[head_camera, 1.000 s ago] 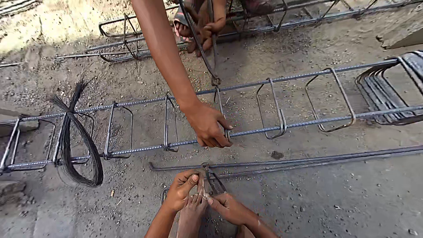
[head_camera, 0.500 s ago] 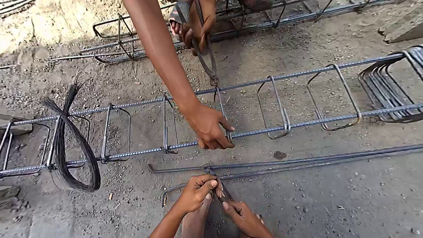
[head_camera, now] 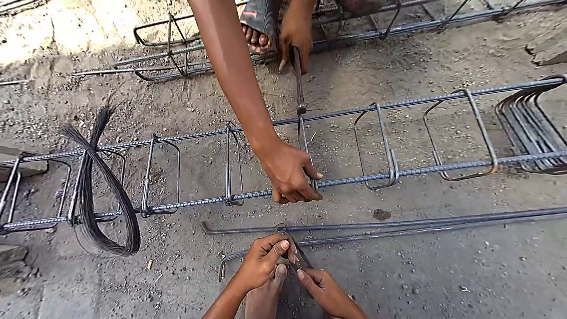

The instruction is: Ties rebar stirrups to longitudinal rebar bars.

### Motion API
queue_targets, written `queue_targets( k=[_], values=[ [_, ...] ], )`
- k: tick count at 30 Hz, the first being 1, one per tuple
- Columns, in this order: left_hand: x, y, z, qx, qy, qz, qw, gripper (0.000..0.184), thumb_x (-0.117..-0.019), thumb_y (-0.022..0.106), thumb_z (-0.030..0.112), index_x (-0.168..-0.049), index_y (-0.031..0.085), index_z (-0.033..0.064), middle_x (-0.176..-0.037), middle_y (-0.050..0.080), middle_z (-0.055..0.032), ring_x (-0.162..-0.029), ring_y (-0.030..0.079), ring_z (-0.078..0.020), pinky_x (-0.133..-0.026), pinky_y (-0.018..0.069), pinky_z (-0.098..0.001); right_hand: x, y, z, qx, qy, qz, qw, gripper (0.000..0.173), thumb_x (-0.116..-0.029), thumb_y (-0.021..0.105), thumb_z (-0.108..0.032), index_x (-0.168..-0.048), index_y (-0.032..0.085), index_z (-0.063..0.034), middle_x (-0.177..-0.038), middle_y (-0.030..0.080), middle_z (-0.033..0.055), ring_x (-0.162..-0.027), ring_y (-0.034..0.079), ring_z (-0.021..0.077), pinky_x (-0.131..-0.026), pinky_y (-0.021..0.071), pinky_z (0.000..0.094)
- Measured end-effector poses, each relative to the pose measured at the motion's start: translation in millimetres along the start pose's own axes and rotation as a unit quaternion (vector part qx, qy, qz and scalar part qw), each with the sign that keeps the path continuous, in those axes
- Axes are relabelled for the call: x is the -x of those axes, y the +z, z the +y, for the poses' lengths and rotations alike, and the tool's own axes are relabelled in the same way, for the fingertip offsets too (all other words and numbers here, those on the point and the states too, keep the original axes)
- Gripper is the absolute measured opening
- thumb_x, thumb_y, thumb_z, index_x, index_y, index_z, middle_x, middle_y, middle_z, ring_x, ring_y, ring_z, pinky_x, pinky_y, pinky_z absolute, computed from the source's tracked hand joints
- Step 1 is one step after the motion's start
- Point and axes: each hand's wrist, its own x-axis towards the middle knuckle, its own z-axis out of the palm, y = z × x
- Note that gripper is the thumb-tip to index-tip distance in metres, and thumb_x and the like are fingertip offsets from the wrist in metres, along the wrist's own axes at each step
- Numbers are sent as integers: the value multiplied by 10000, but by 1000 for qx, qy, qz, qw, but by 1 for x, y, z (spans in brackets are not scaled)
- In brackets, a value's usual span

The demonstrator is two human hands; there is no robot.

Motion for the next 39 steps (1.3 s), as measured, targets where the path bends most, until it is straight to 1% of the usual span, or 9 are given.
queue_targets(
  k=[7, 11, 13, 16, 19, 21, 26, 35, 39],
  values=[
    [4, 5, -3, -17, -30, 9, 999, 318, -1105, 449, 222, -1037, 702, 41, -891, 741, 15, -829, 721, -92, -835, 613, -315, 8, -4, -3, 18, 49, -12, 999, 476, -1082, 468, -379, -819, 655, -29, -652, 493, -62, -607, 432, -31, -600, 376, 188],
    [1, 8, -3, -14, -26, 9, 1000, 311, -1107, 449, 225, -1054, 693, 39, -908, 742, 3, -841, 719, -103, -851, 611, -330, 11, -3, 7, -8, 15, 3, 1000, 488, -1072, 478, -415, -762, 638, -73, -601, 463, -95, -557, 424, -59, -547, 365, 159],
    [-1, 6, 2, -84, -14, 18, 996, 302, -1106, 446, 201, -1089, 683, 13, -957, 753, -13, -891, 723, -96, -886, 603, -322, 12, -3, 7, -18, 5, 22, 1000, 482, -1070, 490, -408, -747, 634, -82, -589, 455, -105, -544, 412, -68, -534, 353, 151],
    [-10, -6, 25, -321, 61, 46, 944, 342, -1087, 502, 274, -1197, 695, 13, -1093, 753, -44, -1039, 706, -81, -967, 571, -298, 14, -7, 2, -14, -10, 69, 997, 470, -1066, 491, -400, -708, 606, -117, -571, 437, -128, -525, 396, -81, -512, 335, 139],
    [-35, -15, 60, -444, 166, 101, 874, 334, -1037, 607, 333, -1195, 685, 49, -1128, 736, -61, -1086, 668, -129, -972, 530, -328, 16, -14, -1, -5, -7, 114, 993, 470, -1059, 494, -424, -702, 610, -140, -562, 445, -135, -508, 409, -80, -497, 348, 136],
    [-59, -15, 71, -501, 183, 122, 837, 408, -984, 669, 421, -1193, 696, 71, -1138, 721, -76, -1075, 660, -192, -929, 535, -385, 15, -17, 0, 20, 7, 142, 990, 476, -1056, 488, -432, -687, 590, -150, -555, 425, -133, -497, 391, -69, -489, 333, 149],
    [-110, 5, 59, -533, 56, 105, 838, 713, -879, 712, 612, -1286, 638, 31, -1233, 661, -172, -1147, 631, -356, -949, 526, -532, 1, -21, -4, 122, 48, 196, 972, 484, -1056, 453, -448, -678, 542, -160, -530, 389, -105, -463, 380, -13, -463, 330, 203],
    [-116, 20, 46, -544, 25, 159, 823, 692, -853, 737, 614, -1256, 655, 57, -1124, 708, -115, -1024, 671, -302, -867, 523, -505, -30, -17, -11, 229, 15, 301, 926, 512, -1074, 418, -447, -800, 642, -78, -553, 467, -15, -473, 467, 93, -464, 403, 305],
    [-116, 21, 41, -534, 20, 187, 825, 818, -825, 770, 609, -1372, 568, 35, -1206, 681, -149, -1060, 665, -324, -895, 528, -521, -51, -11, -13, 233, -51, 359, 902, 484, -1084, 440, -399, -829, 659, -50, -582, 514, 14, -493, 506, 109, -478, 433, 310]
  ],
)
